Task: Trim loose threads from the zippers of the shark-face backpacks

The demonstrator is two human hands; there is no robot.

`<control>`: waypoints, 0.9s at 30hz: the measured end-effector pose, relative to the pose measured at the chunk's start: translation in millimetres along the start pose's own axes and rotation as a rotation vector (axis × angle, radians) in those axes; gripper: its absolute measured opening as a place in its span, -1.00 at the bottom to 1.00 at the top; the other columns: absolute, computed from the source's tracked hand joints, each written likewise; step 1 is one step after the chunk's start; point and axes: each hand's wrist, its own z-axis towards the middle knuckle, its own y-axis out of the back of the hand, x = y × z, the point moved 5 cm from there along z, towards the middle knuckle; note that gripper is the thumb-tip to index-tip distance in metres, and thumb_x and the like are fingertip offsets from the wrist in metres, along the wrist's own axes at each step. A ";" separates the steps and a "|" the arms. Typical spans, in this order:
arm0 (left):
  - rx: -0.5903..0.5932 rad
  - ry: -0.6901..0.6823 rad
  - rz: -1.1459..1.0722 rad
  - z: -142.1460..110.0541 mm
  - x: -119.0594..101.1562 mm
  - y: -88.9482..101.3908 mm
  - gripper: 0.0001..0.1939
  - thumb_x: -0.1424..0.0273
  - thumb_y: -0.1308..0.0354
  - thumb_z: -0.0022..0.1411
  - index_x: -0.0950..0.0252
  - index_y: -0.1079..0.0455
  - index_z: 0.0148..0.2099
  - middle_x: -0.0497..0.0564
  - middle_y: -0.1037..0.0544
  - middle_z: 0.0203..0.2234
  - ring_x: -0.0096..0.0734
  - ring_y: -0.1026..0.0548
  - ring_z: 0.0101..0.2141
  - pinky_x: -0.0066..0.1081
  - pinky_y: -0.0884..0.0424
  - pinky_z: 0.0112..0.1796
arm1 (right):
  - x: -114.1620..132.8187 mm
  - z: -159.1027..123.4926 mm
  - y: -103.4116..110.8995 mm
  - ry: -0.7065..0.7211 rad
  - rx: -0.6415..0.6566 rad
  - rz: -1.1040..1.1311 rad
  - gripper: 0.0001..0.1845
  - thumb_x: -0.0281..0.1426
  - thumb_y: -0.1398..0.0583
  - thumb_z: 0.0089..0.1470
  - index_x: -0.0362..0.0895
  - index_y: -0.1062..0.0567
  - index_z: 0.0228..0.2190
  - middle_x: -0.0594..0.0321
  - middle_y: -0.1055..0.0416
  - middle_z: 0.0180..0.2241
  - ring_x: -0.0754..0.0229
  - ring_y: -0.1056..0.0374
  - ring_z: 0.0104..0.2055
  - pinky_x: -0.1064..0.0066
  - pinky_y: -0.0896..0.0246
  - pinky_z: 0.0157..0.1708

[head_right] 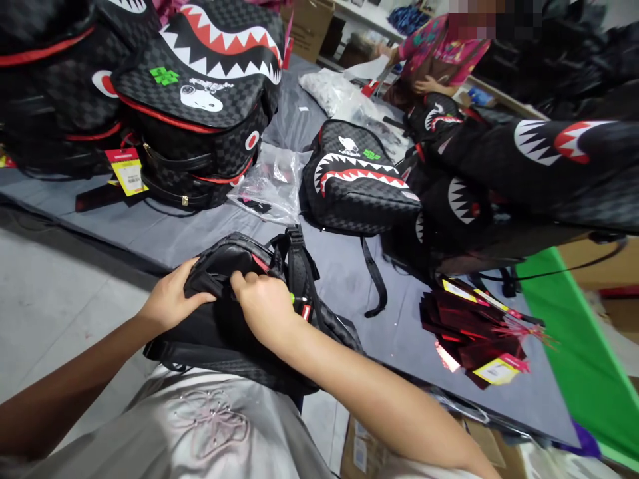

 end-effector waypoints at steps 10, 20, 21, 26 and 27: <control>0.051 0.119 -0.072 0.5 8.7 15.6 -0.23 0.09 -0.26 0.14 0.19 -0.19 0.33 0.07 -0.50 0.14 -0.09 -0.48 0.12 -0.22 -0.39 0.14 | 13.8 14.2 12.7 0.152 -0.014 -0.005 -0.77 -0.58 -0.09 0.22 -0.27 -0.54 -0.19 -0.07 -0.58 -0.24 -0.01 -0.55 -0.16 0.32 -0.36 -0.28; 0.207 -0.077 -0.041 0.6 -71.9 27.8 -0.43 0.05 -0.22 0.20 0.23 -0.43 0.18 0.05 -0.63 -0.03 -0.08 -0.60 -0.04 -0.22 -0.51 -0.01 | -54.9 -128.5 -33.8 -0.321 0.225 0.489 -0.74 -0.40 -0.21 0.17 -0.14 -0.60 -0.11 0.08 -0.61 -0.21 0.10 -0.55 -0.22 0.40 -0.35 -0.17; 0.205 -0.193 -0.022 -0.6 -101.1 35.7 -0.43 0.10 -0.24 0.20 0.21 -0.42 0.21 0.03 -0.62 -0.01 -0.10 -0.61 -0.04 -0.24 -0.51 0.00 | -52.9 -146.1 -42.4 -0.301 0.293 0.605 -0.65 -0.35 -0.24 0.14 -0.11 -0.59 -0.03 0.09 -0.61 -0.15 0.10 -0.54 -0.18 0.40 -0.35 -0.15; 0.210 -0.757 0.177 3.0 -252.7 96.6 -0.46 0.35 -0.26 0.15 0.15 -0.43 0.20 -0.01 -0.62 -0.01 -0.17 -0.64 -0.09 -0.27 -0.54 -0.01 | -60.4 -226.1 -36.6 -0.364 0.171 0.774 -0.36 -0.13 -0.20 0.17 0.14 -0.32 0.27 0.16 -0.47 0.12 0.05 -0.47 0.04 0.31 -0.37 0.02; 0.203 -0.777 0.238 7.0 -275.6 113.3 -0.50 0.37 -0.27 0.11 0.13 -0.49 0.14 -0.05 -0.67 -0.12 -0.17 -0.65 -0.14 -0.25 -0.55 -0.03 | -63.1 -233.9 -26.0 -0.350 0.104 0.764 -0.38 -0.12 -0.18 0.18 0.15 -0.32 0.26 0.18 -0.48 0.11 0.05 -0.48 0.03 0.30 -0.38 0.03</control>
